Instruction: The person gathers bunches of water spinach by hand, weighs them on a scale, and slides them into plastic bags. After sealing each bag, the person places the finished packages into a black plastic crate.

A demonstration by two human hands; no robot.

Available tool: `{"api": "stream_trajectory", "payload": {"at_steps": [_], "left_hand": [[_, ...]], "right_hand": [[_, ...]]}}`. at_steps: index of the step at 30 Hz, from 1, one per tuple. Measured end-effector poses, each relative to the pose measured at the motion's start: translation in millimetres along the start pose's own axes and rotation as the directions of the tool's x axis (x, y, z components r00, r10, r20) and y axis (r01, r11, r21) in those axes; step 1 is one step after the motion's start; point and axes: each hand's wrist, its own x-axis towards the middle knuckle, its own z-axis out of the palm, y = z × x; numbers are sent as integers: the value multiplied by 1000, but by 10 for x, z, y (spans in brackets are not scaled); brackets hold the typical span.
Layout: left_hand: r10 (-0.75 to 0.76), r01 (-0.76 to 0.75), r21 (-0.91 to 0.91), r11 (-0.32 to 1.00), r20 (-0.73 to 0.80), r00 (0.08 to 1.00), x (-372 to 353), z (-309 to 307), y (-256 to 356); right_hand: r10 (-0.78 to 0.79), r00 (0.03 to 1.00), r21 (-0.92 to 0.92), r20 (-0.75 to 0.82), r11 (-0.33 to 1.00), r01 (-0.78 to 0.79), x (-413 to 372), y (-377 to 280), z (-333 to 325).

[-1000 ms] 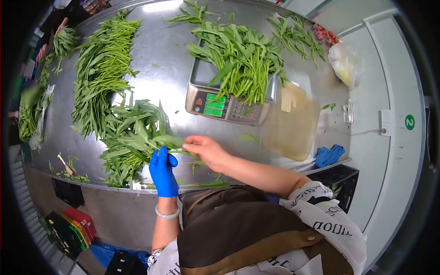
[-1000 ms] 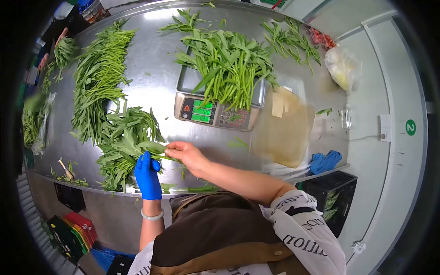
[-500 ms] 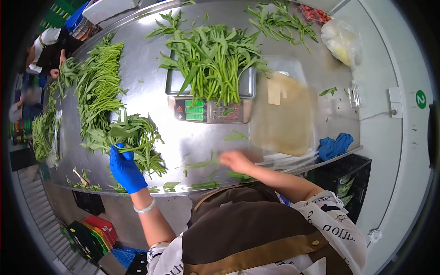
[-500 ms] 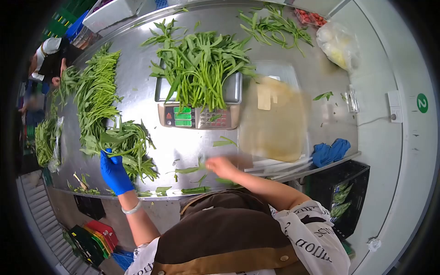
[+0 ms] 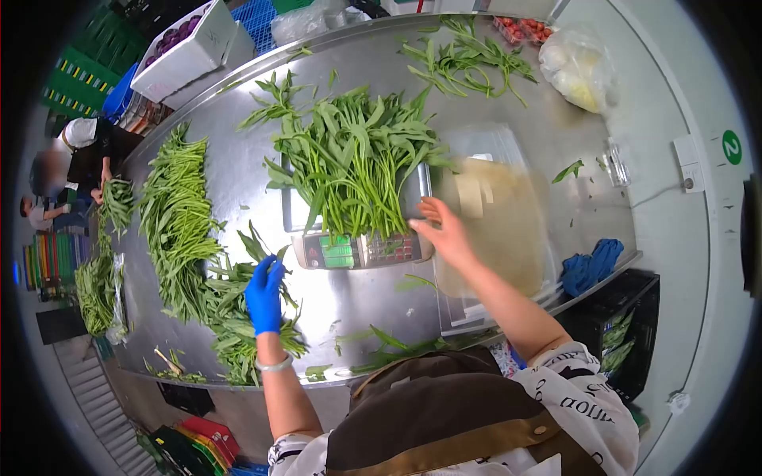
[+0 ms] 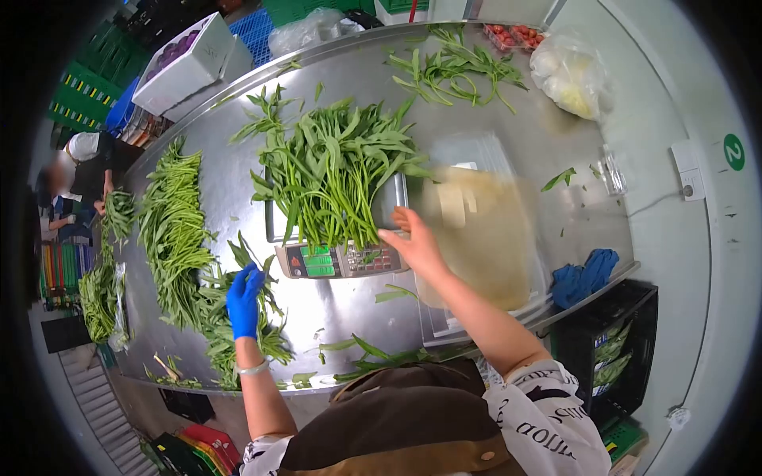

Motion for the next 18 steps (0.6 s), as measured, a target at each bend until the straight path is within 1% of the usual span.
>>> {"api": "stream_trajectory", "payload": {"at_steps": [2, 3, 4, 6, 7, 8, 9, 10, 11, 12, 13, 14, 15, 16, 17, 18], "left_hand": [[34, -34, 1, 999, -1, 999, 271, 431, 372], [-44, 48, -148, 988, 32, 999, 524, 559, 300], [-114, 132, -290, 948, 77, 990, 765, 683, 231], [-347, 392, -353, 849, 187, 919, 1050, 900, 455], [-298, 383, -393, 836, 261, 918, 1183, 1024, 463], [-245, 378, -428, 821, 333, 910, 1275, 1167, 450], [-188, 301, -448, 842, 279, 942, 1273, 1349, 444], [-281, 333, -429, 840, 180, 943, 1150, 1547, 759], [-253, 300, -419, 857, 164, 953, 1246, 1663, 607], [-221, 267, -407, 873, 158, 962, 1322, 1797, 446], [-164, 165, -437, 884, 41, 986, 1263, 1926, 449], [-160, 156, -492, 857, 33, 987, 1020, 1972, 796], [-157, 145, -544, 826, 26, 987, 765, 2017, 1170], [-116, 122, -626, 770, 51, 992, 617, 2082, 1231], [15, -17, -620, 785, -9, 1000, 438, 2195, 1263], [82, -78, -573, 816, -19, 996, 240, 2309, 1295]], "right_hand": [[105, 994, 91, -8, 990, -104, 264, 14, 132], [162, 987, 136, -5, 978, -160, 365, 6, 220], [189, 980, 215, 66, 956, -198, 438, -144, 262], [216, 954, 357, 206, 891, -279, 577, -545, 313], [233, 958, 338, 168, 899, -278, 664, -563, 411], [224, 965, 314, 136, 914, -257, 824, -348, 581], [269, 957, 296, 105, 911, -288, 948, -185, 786], [272, 962, 239, 12, 934, -267, 878, -458, 868], [168, 982, 149, -82, 977, -154, 942, -258, 1095], [191, 980, 64, -49, 980, -188, 855, -506, 1014], [174, 983, 46, -62, 984, -171, 806, -625, 942], [159, 984, 25, -77, 987, -158, 739, -669, 838], [34, 989, 13, -143, 999, -33, 629, -661, 696], [-91, 976, -11, -198, 996, 91, 520, -669, 570], [-113, 978, 40, -177, 992, 122, 347, -800, 286], [-123, 977, 119, -172, 982, 144, 187, -810, 43]]}}
